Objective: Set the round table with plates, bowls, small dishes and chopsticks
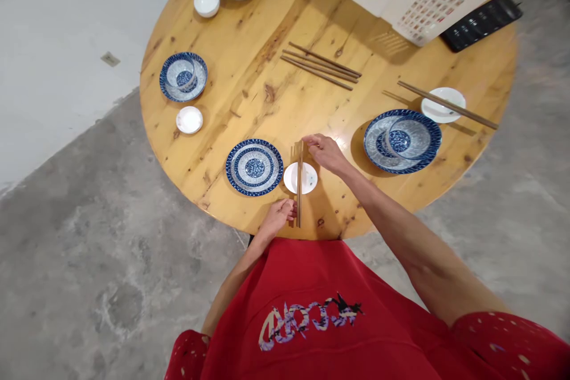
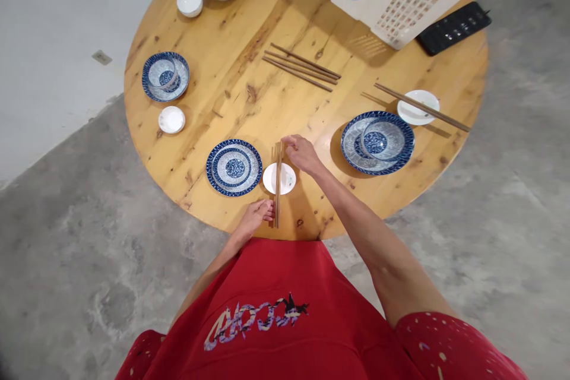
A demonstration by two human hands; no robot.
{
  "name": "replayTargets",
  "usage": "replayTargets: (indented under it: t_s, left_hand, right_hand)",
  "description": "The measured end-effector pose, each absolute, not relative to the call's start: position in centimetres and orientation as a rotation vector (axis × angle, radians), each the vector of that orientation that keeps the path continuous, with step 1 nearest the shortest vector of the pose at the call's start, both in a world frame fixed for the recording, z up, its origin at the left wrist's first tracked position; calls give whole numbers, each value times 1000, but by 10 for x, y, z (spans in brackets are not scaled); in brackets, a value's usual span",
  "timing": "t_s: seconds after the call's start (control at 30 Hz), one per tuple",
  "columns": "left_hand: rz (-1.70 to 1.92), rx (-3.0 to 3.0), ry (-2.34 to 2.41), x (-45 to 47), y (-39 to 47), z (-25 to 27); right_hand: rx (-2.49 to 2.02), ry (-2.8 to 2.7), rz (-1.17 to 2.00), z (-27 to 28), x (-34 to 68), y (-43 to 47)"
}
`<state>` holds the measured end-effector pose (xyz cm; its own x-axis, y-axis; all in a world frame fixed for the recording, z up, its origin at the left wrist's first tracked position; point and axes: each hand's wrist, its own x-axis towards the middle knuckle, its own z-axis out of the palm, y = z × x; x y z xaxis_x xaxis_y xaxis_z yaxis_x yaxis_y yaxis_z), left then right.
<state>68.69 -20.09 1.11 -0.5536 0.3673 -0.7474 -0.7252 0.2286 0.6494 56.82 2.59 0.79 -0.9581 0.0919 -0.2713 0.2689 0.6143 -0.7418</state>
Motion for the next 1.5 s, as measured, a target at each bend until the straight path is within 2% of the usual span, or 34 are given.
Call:
replayTargets:
  t_s: [0.47, 0.7, 0.97, 1.23, 1.5]
  left_hand:
    - [1456, -311, 1646, 686, -204, 13]
    - [1423, -149, 1833, 696, -222, 15]
    - [1363, -99, 2043, 711, -237, 20]
    - [1432, -200, 2046, 717, -241, 9]
    - [1438, -186, 2082, 712, -244, 24]
  right_hand:
    - [476, 2735, -1312, 2, 560, 36]
    - [478, 3050, -934, 8, 489, 80]
    - [427, 3107, -567, 0, 412, 104]
    - [334, 3014, -220, 2, 409, 96]
    - [479, 2922, -157, 13, 419, 86]
